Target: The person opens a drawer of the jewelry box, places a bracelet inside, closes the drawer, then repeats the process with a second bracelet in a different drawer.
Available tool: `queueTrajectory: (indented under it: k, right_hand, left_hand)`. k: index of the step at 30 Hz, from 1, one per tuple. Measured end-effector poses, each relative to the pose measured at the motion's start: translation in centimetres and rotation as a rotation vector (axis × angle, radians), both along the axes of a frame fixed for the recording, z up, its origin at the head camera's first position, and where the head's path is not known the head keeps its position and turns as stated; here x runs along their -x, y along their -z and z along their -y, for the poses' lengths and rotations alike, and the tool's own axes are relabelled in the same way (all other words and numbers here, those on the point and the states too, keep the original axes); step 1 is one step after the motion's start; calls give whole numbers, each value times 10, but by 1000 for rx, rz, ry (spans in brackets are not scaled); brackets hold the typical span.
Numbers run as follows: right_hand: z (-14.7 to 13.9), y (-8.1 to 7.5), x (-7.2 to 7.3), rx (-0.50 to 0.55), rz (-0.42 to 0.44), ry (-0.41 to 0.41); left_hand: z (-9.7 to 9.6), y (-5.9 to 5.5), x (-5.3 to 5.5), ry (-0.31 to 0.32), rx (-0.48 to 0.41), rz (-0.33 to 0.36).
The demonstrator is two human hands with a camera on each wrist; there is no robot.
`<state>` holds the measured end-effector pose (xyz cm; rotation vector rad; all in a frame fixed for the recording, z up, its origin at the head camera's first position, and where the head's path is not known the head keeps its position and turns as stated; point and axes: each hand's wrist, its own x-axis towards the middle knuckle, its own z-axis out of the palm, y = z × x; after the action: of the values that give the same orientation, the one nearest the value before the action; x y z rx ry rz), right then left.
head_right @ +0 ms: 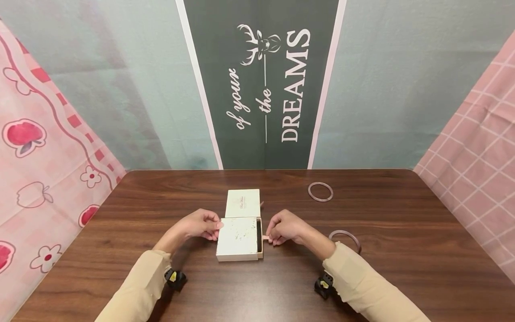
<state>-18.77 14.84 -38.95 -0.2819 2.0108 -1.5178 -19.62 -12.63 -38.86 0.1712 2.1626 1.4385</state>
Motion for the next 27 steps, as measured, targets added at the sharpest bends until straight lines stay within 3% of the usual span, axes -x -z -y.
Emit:
queueTrajectory:
  k: [27]
  right_hand:
    - [-16, 0, 0, -3, 5, 7]
  left_hand:
    - [-1, 2, 0, -10, -4, 4]
